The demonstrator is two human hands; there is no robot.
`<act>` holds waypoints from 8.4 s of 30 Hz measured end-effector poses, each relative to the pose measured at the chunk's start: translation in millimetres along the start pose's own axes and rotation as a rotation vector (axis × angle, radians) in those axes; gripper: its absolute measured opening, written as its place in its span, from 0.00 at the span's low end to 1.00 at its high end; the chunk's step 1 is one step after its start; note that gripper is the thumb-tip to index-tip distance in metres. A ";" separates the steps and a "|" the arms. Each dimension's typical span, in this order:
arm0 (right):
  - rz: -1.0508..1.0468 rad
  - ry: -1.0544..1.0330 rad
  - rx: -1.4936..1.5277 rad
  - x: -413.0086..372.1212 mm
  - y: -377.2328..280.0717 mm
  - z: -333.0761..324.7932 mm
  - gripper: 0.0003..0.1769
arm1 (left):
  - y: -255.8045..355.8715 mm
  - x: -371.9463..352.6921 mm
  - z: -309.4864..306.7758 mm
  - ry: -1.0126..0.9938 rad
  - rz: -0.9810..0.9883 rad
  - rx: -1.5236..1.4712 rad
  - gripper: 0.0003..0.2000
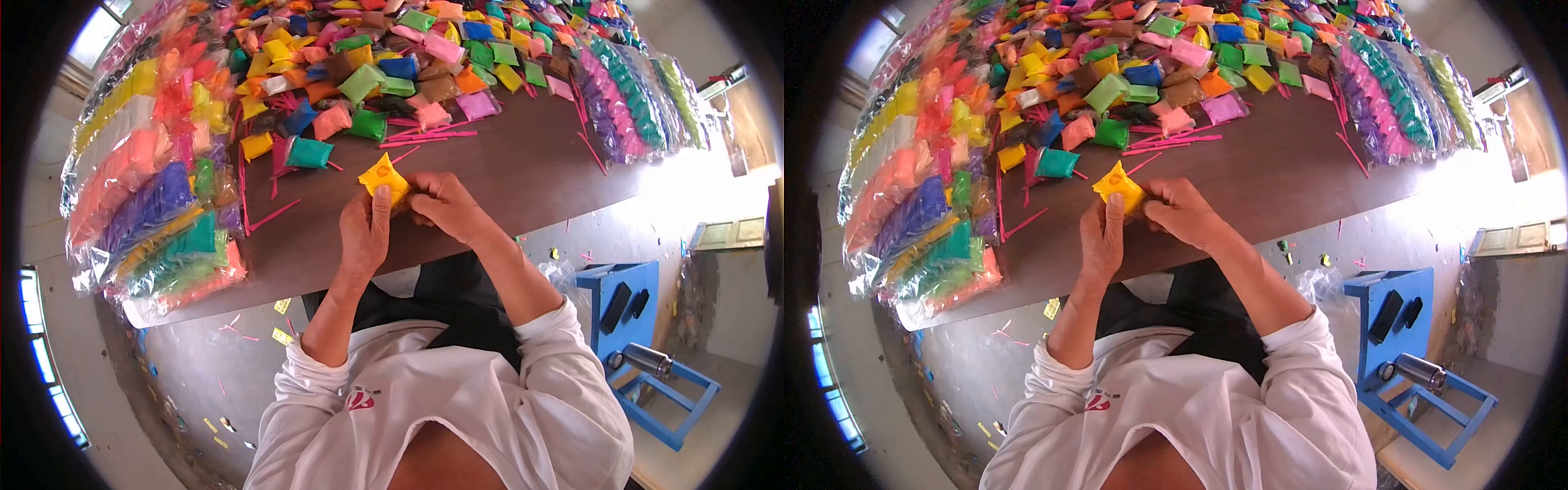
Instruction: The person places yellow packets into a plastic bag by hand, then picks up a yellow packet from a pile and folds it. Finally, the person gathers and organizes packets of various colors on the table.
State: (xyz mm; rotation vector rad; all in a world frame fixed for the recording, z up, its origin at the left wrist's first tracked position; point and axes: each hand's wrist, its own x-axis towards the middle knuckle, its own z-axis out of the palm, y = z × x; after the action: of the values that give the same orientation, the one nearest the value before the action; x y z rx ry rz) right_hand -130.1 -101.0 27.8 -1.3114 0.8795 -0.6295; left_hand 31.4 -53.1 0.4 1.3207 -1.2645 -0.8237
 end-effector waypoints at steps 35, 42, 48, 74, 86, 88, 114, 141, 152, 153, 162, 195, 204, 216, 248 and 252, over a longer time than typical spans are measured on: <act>-0.198 0.029 -0.270 32.1 -18.1 -16.5 0.16 | 1.9 -0.4 -1.1 -0.068 0.088 0.225 0.16; -0.309 -0.057 -0.131 22.3 -18.8 -13.2 0.17 | 6.2 -1.2 0.5 -0.094 0.079 0.161 0.15; -0.292 -0.016 -0.521 15.9 -36.0 -13.4 0.15 | 9.2 0.8 -3.1 -0.126 0.159 0.336 0.15; -0.319 0.041 -0.410 15.2 -24.8 -13.7 0.12 | 6.7 -0.6 -2.6 -0.149 0.280 0.400 0.14; -0.349 0.040 0.049 21.4 5.6 -14.9 0.12 | -3.7 -2.5 -6.6 -0.139 0.010 0.038 0.19; -0.222 -0.014 -0.027 15.4 -2.1 -13.8 0.14 | -5.5 -2.0 -11.1 -0.164 -0.054 -0.031 0.22; -0.070 -0.045 0.293 3.9 -14.1 -10.7 0.14 | 11.9 -3.2 -14.7 -0.232 -0.140 -0.293 0.24; -0.231 0.174 0.233 3.0 1.1 -56.5 0.14 | 5.4 -0.2 -28.6 -0.248 -0.118 -0.389 0.27; 0.162 -0.117 0.773 -15.2 -15.9 -29.1 0.08 | 7.5 -5.7 -17.9 -0.210 -0.135 -0.239 0.25; 0.211 -0.136 0.819 -15.9 -18.0 -27.6 0.08 | 7.8 -5.8 -17.4 -0.203 -0.127 -0.243 0.25; -0.131 0.004 -0.102 -19.3 -8.2 -4.9 0.12 | 5.9 -3.6 -15.4 -0.129 -0.078 -0.258 0.25; 0.018 0.037 0.382 4.5 0.0 0.6 0.12 | 2.0 -5.8 -13.4 -0.102 -0.084 -0.133 0.25; 0.060 -0.001 0.435 5.0 0.6 -6.2 0.12 | -2.6 -6.4 -12.7 -0.119 -0.088 -0.119 0.26; 0.008 0.044 0.233 -1.0 -3.1 -6.0 0.15 | -3.9 -6.7 -15.4 -0.176 -0.112 -0.074 0.27; -0.239 0.111 -0.315 0.0 -9.6 -1.3 0.13 | 12.5 -7.9 -15.5 -0.236 -0.083 -0.181 0.20; -0.244 0.078 -0.257 3.4 1.7 -5.2 0.14 | 1.5 -8.0 -19.5 -0.250 -0.145 -0.189 0.22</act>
State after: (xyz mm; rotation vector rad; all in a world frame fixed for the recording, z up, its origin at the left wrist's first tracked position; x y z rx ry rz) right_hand -132.8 -106.4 25.3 -1.6519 0.8921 -0.7809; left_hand 48.2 -40.7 3.9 1.1934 -1.2573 -1.2112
